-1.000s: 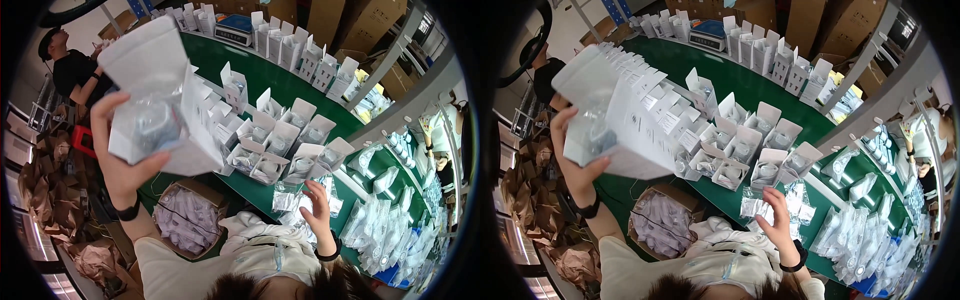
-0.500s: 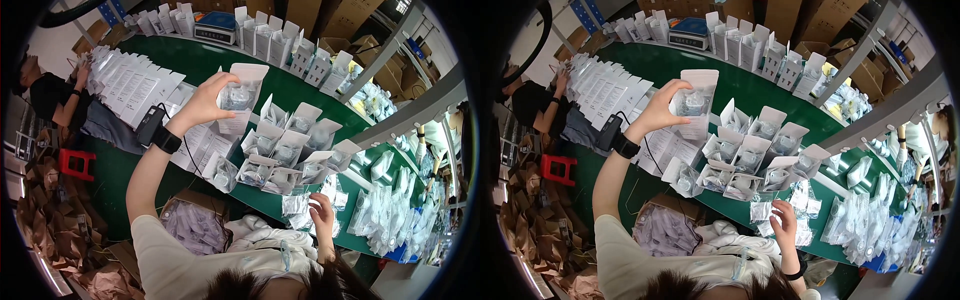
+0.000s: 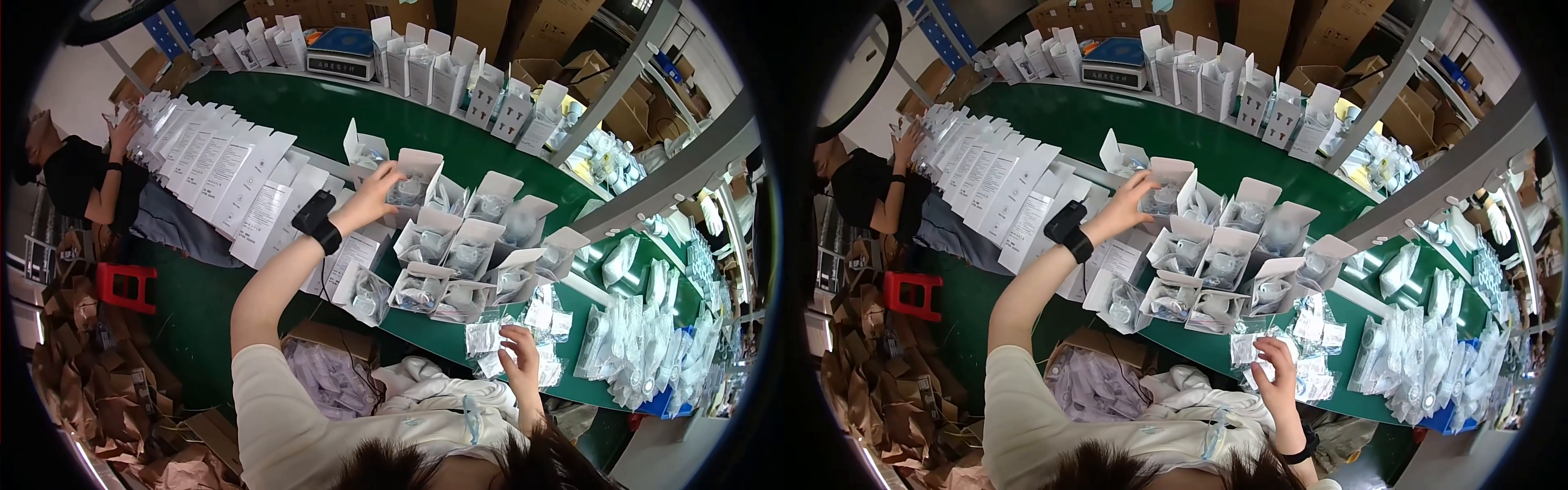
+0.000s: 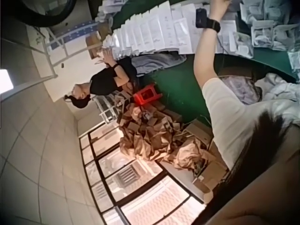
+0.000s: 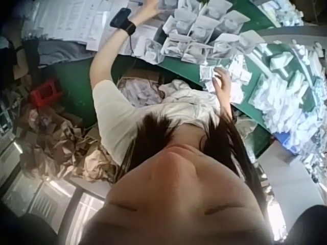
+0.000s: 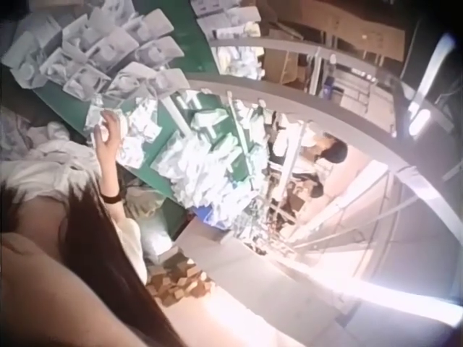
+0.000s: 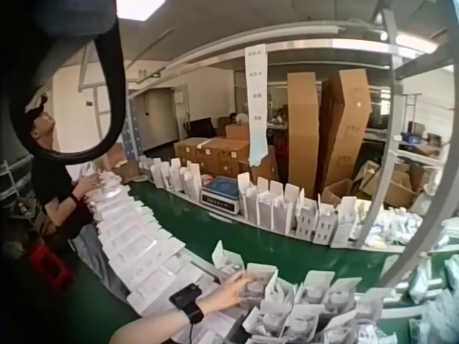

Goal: The person packages items by hand, picking up a box and placing a wrapped device and a small plastic bag inside before setting it on the table. This process is repeated for several boxes, occasionally moving items to organize the workspace.

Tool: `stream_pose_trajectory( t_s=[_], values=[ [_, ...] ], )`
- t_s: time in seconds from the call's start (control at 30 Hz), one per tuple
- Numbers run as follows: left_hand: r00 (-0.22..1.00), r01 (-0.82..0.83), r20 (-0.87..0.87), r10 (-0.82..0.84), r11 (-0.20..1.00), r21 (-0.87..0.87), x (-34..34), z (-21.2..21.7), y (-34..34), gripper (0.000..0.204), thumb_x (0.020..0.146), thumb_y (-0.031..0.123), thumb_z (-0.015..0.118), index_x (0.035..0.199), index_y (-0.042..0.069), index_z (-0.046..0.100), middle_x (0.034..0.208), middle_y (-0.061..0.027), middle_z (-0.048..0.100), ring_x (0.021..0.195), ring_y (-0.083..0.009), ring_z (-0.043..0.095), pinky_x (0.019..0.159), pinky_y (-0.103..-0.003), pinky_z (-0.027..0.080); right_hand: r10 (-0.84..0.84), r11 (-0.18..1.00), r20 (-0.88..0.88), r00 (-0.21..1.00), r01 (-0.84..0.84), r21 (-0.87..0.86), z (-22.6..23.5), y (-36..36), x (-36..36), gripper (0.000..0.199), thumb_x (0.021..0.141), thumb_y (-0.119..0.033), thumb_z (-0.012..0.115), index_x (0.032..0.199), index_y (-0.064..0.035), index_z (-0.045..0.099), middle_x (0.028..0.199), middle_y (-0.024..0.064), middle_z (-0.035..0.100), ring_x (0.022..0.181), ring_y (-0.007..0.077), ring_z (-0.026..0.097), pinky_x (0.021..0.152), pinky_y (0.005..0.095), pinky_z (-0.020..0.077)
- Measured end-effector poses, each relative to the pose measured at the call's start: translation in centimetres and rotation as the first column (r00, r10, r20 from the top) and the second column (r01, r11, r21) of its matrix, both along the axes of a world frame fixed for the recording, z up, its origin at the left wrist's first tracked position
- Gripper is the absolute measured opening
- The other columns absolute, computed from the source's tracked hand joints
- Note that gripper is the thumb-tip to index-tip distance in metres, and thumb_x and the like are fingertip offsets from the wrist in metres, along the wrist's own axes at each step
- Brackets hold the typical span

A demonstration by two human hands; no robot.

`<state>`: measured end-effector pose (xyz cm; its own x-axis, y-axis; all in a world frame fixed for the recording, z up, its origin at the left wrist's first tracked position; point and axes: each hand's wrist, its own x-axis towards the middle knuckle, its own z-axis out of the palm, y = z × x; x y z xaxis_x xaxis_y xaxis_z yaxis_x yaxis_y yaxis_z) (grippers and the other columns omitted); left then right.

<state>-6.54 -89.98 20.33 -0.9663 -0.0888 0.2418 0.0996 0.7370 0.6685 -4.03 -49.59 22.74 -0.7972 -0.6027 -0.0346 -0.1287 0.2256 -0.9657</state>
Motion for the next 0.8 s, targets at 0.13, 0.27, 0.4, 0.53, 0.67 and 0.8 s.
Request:
stream_pose_trajectory(
  t_s=[0.13, 0.27, 0.4, 0.53, 0.67, 0.8],
  values=[
    [0.995, -0.095, -0.039, 0.093, 0.993, -0.07, 0.8, -2.2, 0.4, 0.059, 0.054, 0.0, 0.072, 0.107, 0.007, 0.047, 0.12, -0.0152, 0.038, 0.111, -0.0349, 0.04, 0.092, -0.035, 0.037, 0.025, 1.0, -0.037, 0.999, -0.025, 0.019, -0.1, -0.4, 0.1, 0.033, 0.068, 0.006, 0.056, 0.1, -0.0017, 0.056, 0.106, 0.0106, 0.051, 0.097, 0.0215, 0.051, 0.076, 0.0286, 0.045],
    [0.984, -0.169, -0.023, 0.179, 0.87, -0.463, 1.8, 2.0, 2.1, 0.057, 0.057, 0.001, 0.069, 0.109, 0.004, 0.045, 0.122, -0.0182, 0.036, 0.109, -0.0358, 0.041, 0.084, -0.038, 0.043, -0.006, 0.999, -0.033, 0.999, 0.008, 0.052, 0.1, -0.5, 0.1, 0.032, 0.068, 0.006, 0.056, 0.099, -0.0016, 0.056, 0.103, 0.0107, 0.053, 0.094, 0.0222, 0.053, 0.076, 0.0286, 0.0449],
    [0.87, -0.492, -0.279, 0.406, 0.735, -0.466, 4.2, 8.8, -1.6, 0.054, 0.061, 0.009, 0.07, 0.109, 0.003, 0.047, 0.117, -0.0172, 0.042, 0.104, -0.0337, 0.044, 0.08, -0.037, 0.043, -0.01, 0.996, -0.149, 0.989, 0.023, 0.087, 0.4, -0.6, 0.0, 0.031, 0.069, 0.005, 0.056, 0.099, -0.0019, 0.056, 0.1, 0.0106, 0.054, 0.091, 0.0221, 0.054, 0.076, 0.0288, 0.0446],
    [0.541, -0.595, -0.235, 0.808, 0.17, -0.785, 8.9, 10.3, -9.4, 0.086, 0.058, 0.037, 0.075, 0.129, 0.011, 0.033, 0.135, -0.0213, 0.024, 0.124, -0.0401, 0.022, 0.088, -0.063, 0.027, -0.066, 0.992, -0.134, 0.989, 0.08, 0.103, 0.2, 0.4, -0.6, 0.029, 0.07, 0.003, 0.057, 0.099, -0.0024, 0.056, 0.099, 0.0107, 0.054, 0.091, 0.0238, 0.054, 0.077, 0.0294, 0.0439],
    [0.422, -0.474, 0.039, 0.906, 0.257, -0.842, 14.3, 6.6, -15.5, 0.09, 0.067, 0.019, 0.07, 0.137, 0.02, 0.013, 0.14, -0.0143, 0.018, 0.125, -0.0397, 0.02, 0.086, -0.07, 0.022, 0.054, 0.997, -0.161, 0.985, -0.044, 0.066, 0.6, 0.6, -0.8, 0.029, 0.071, 0.001, 0.057, 0.1, -0.0024, 0.056, 0.103, 0.0113, 0.053, 0.095, 0.0258, 0.052, 0.08, 0.0306, 0.0432],
    [0.676, -0.731, -0.431, 0.598, 0.475, -0.489, 14.7, 10.4, -11.7, 0.079, 0.069, 0.014, 0.067, 0.134, 0.008, 0.023, 0.139, -0.0153, 0.021, 0.124, -0.0371, 0.025, 0.097, -0.052, 0.025, 0.133, 0.991, -0.214, 0.968, -0.132, 0.023, 0.2, 1.8, -1.4, 0.034, 0.073, -0.004, 0.059, 0.107, -0.0041, 0.053, 0.106, 0.0111, 0.052, 0.094, 0.0267, 0.053, 0.081, 0.0324, 0.0424]
  ],
)
